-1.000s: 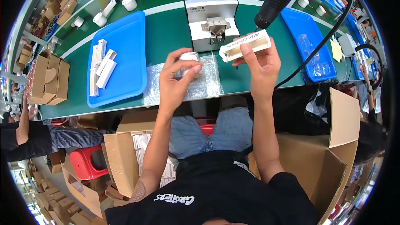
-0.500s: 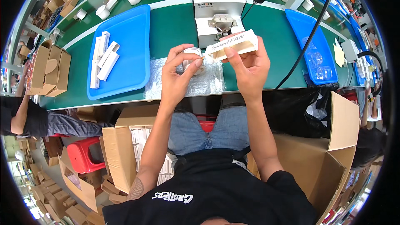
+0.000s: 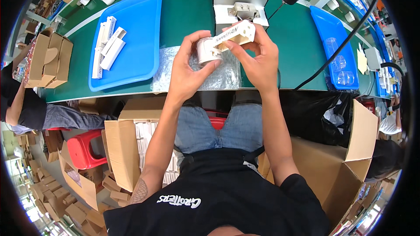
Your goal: Apply labels or stamps to small white boxes and pack them into a larger shipping container.
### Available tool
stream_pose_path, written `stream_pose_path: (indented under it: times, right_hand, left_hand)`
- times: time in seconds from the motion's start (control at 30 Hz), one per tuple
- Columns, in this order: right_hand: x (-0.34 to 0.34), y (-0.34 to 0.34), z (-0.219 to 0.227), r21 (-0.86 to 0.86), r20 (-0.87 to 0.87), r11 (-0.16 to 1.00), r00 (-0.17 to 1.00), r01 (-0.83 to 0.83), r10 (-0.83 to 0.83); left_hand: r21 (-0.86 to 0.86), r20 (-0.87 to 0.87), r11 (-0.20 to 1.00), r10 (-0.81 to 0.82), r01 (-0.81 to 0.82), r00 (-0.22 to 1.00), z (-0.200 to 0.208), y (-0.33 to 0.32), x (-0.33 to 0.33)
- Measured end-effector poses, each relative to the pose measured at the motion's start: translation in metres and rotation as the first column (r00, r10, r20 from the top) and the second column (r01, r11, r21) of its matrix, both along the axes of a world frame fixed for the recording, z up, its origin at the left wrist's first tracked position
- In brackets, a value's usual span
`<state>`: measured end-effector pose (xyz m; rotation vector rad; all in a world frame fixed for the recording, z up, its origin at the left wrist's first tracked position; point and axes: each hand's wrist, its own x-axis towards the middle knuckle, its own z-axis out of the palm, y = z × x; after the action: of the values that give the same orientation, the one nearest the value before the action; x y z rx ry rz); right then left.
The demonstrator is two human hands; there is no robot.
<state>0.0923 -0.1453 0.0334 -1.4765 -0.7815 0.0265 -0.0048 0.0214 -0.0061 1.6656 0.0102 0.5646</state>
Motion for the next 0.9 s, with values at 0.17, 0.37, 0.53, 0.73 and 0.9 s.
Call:
stream_pose_path:
  times: [0.17,0.37,0.53,0.73,0.9]
  right_hand:
    - [0.011,0.000,-0.004,-0.050,0.123,0.997,0.991,-0.054,0.060]
    - [0.019,-0.005,0.002,-0.140,0.139,0.982,0.980,-0.124,0.144]
    - [0.025,-0.006,0.002,-0.133,0.080,0.973,0.977,-0.189,0.200]
    - [0.028,0.003,-0.003,-0.047,0.122,0.974,0.967,-0.221,0.226]
    - [0.021,-0.002,0.005,-0.071,0.092,0.973,0.970,-0.219,0.225]
  left_hand:
    - [0.030,-0.005,1.000,-0.004,0.004,1.000,0.001,0.000,0.003]
    - [0.069,-0.014,0.997,-0.020,0.021,1.000,0.002,0.000,0.002]
    - [0.134,-0.011,0.991,0.026,-0.024,1.000,0.001,-0.002,0.002]
    - [0.063,-0.032,0.997,0.036,-0.034,0.999,0.003,-0.003,0.000]
    - [0.093,-0.034,0.988,0.125,-0.121,0.992,0.005,-0.006,-0.001]
